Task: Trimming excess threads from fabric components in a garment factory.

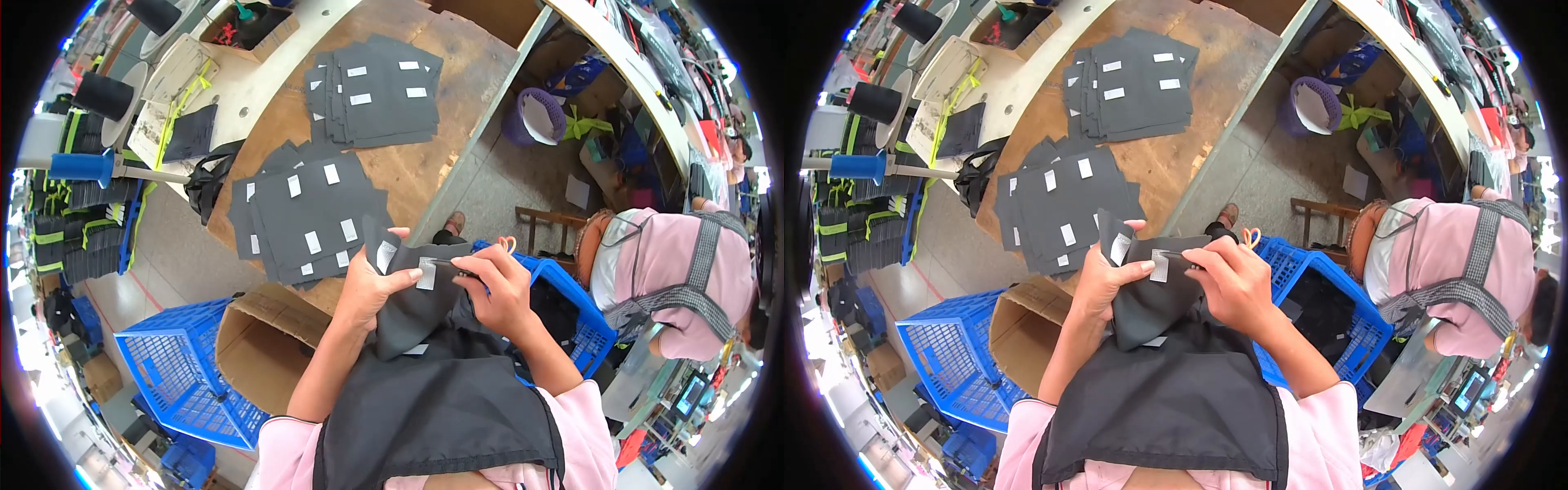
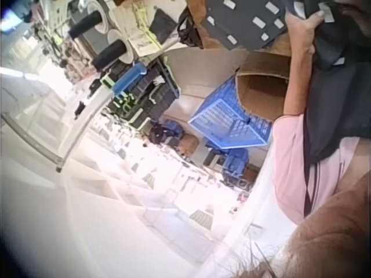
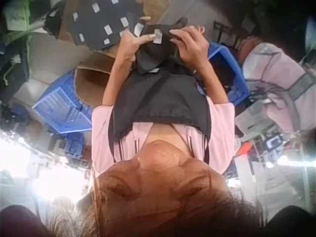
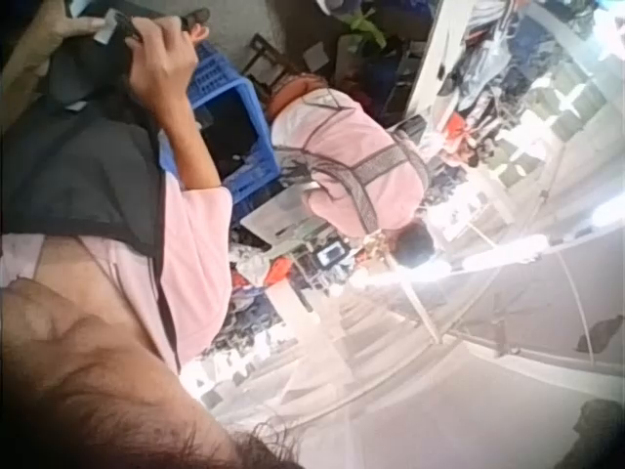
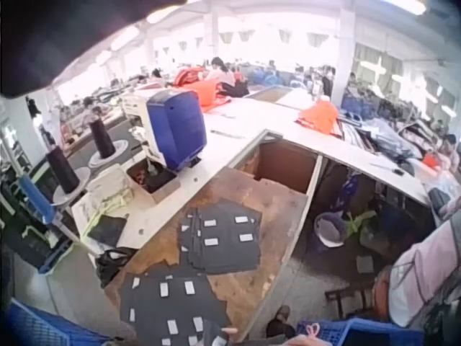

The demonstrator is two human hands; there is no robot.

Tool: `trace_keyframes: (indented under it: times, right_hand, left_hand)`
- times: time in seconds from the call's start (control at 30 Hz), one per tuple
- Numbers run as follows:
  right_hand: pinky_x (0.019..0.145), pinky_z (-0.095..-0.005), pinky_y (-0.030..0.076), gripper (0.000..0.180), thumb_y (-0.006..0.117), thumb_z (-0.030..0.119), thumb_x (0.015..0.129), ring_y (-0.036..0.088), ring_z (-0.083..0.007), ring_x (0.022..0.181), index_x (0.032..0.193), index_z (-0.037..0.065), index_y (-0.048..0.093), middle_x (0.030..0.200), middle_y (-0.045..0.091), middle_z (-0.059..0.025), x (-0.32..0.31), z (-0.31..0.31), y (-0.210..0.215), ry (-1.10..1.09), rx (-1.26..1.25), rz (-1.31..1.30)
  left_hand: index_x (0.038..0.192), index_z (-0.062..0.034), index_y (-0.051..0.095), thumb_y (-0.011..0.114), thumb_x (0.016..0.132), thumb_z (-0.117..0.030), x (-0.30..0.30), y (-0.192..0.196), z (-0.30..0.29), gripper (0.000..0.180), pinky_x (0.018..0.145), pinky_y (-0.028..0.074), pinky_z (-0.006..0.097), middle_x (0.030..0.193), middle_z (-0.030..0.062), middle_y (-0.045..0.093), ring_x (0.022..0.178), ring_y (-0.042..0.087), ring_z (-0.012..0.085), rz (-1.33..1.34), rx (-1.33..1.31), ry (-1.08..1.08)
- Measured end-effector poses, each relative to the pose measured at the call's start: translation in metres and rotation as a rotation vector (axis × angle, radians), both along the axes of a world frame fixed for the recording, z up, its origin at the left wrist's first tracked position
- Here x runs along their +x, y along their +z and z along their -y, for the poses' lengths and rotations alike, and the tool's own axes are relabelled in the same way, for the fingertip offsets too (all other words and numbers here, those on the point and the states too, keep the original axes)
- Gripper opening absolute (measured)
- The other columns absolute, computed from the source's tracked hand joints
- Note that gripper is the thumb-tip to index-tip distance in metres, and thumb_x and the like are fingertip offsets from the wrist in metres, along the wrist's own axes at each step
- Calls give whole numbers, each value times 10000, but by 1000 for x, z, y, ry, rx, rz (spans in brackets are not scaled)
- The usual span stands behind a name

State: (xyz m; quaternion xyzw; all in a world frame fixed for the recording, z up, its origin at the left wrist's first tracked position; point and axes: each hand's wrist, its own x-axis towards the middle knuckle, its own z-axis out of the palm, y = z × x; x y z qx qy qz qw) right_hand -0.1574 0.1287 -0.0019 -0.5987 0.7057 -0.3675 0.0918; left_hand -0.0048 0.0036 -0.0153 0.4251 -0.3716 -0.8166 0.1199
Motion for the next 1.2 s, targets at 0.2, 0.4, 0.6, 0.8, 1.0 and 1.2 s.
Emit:
trace_keyframes:
  times: [0.2, 0.4, 0.6, 0.8, 1.0, 1.2]
  right_hand:
    - [558, -308, 419, 285, 707, -27, 650, 546, -221, 649, 912, 42, 618, 765, 550, -80, 2, 19, -9, -77, -10, 99]
    - [581, -319, 445, 251, 668, 56, 721, 538, -230, 633, 959, 63, 590, 829, 532, -79, -34, 70, -50, -251, 116, 385]
    - [628, -412, 479, 377, 634, 58, 723, 609, -315, 739, 1087, 89, 540, 976, 542, -101, -76, 156, -97, -182, 208, 39]
    - [580, -435, 499, 250, 610, 86, 743, 624, -315, 699, 973, 80, 514, 980, 505, -80, -101, 204, -142, 101, 320, -381]
    - [565, -409, 494, 106, 601, 117, 751, 612, -288, 679, 840, 74, 562, 834, 531, -70, -124, 214, -140, 105, 133, -229]
    - [564, -327, 437, 121, 669, 31, 659, 546, -261, 632, 742, 19, 582, 689, 538, -110, -51, 161, -96, 5, -111, 219]
  left_hand:
    - [1157, -53, 535, 747, 636, -19, 2, -1, 12, 563, 803, 451, 267, 978, 40, 573, 872, 557, 132, 55, -63, 5]
    - [1327, -56, 355, 739, 638, -10, 51, -28, 76, 790, 952, 394, 345, 1209, 114, 471, 1103, 473, 215, 230, -538, 392]
    - [1385, -77, 282, 767, 630, -92, 53, -57, 81, 898, 1064, 218, 482, 1450, 208, 180, 1328, 208, 391, 934, -1421, 122]
    - [1277, -25, 432, 631, 758, 0, 28, -86, 76, 557, 842, 461, 319, 1306, 143, 435, 1166, 468, 233, 454, -964, 184]
    - [1232, 1, 467, 554, 896, -86, -31, -90, 98, 357, 824, 469, 282, 1168, 117, 563, 980, 592, 182, -204, -46, 313]
    - [1382, -41, 226, 699, 803, -303, -61, -76, 102, 791, 877, 431, 372, 1303, 101, 426, 1112, 491, 204, -261, 33, 334]
